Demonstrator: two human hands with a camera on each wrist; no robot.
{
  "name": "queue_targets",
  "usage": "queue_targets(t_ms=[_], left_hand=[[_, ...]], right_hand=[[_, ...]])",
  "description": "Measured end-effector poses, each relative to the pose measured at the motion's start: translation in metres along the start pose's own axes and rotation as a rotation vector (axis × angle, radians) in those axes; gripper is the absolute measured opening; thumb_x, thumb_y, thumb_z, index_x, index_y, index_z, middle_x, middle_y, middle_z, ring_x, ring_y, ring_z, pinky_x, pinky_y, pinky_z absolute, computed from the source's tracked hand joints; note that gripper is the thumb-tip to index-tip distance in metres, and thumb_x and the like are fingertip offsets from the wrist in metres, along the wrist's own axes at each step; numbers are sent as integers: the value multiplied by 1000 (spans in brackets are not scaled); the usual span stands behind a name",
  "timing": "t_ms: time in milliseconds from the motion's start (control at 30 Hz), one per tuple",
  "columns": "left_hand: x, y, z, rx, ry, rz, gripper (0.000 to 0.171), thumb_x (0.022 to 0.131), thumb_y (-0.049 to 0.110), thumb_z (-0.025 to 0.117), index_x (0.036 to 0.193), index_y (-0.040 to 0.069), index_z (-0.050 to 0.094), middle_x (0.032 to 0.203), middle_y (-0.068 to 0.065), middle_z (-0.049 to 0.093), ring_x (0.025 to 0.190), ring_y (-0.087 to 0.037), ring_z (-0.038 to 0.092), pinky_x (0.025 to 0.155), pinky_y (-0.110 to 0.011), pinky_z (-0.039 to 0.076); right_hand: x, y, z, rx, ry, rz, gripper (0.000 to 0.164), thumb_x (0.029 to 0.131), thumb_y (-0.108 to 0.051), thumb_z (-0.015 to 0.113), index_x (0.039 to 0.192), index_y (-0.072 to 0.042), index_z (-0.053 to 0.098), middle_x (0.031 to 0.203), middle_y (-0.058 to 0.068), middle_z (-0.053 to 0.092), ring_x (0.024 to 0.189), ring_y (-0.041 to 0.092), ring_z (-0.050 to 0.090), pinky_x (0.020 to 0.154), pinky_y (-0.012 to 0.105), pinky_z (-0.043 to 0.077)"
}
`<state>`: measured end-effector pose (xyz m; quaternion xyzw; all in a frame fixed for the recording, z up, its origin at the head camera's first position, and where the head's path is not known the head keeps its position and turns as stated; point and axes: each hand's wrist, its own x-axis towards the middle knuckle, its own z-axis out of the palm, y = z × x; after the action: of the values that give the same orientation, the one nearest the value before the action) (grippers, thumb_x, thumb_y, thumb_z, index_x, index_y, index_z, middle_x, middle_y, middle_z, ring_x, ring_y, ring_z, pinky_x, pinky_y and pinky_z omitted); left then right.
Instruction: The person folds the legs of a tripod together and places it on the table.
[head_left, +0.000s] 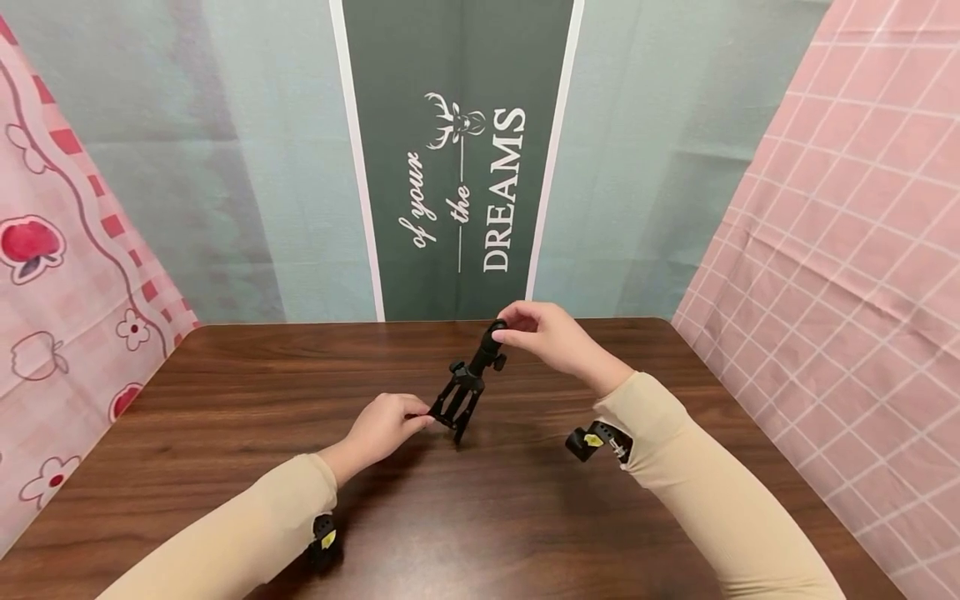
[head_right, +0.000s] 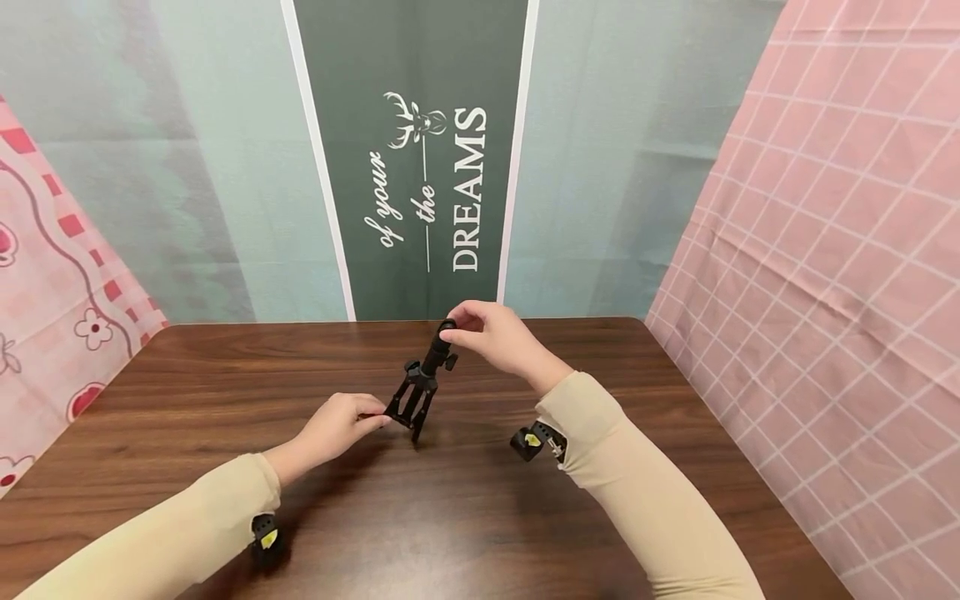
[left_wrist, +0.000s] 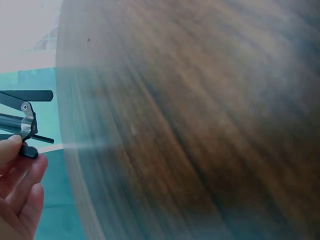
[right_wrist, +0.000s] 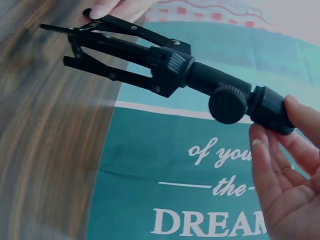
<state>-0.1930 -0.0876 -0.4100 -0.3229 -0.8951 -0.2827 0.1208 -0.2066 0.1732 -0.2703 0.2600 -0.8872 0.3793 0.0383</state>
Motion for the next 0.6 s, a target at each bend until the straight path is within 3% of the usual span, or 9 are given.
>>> queue_targets(t_ms=[267,600], left_hand=[[0,-3,-6,-41,5,-28,10,84,13,69,90,8,74,87,-3,70,80,-16,66,69,-32,53],[1,-12,-18,19,25,-75,12,83,14,70,91,6,74,87,-4,70,81,-18,67,72,-36,53]], right_hand=[[-4,18,-6,144,-4,66,32,85,-18,69,115,-5,66,101,7,67,89,16,63,79,33,50],[-4,40,-1,200,-41,78,26,84,-10,70,108,-2,65,97,11,68,87,18,66,78,35,52]])
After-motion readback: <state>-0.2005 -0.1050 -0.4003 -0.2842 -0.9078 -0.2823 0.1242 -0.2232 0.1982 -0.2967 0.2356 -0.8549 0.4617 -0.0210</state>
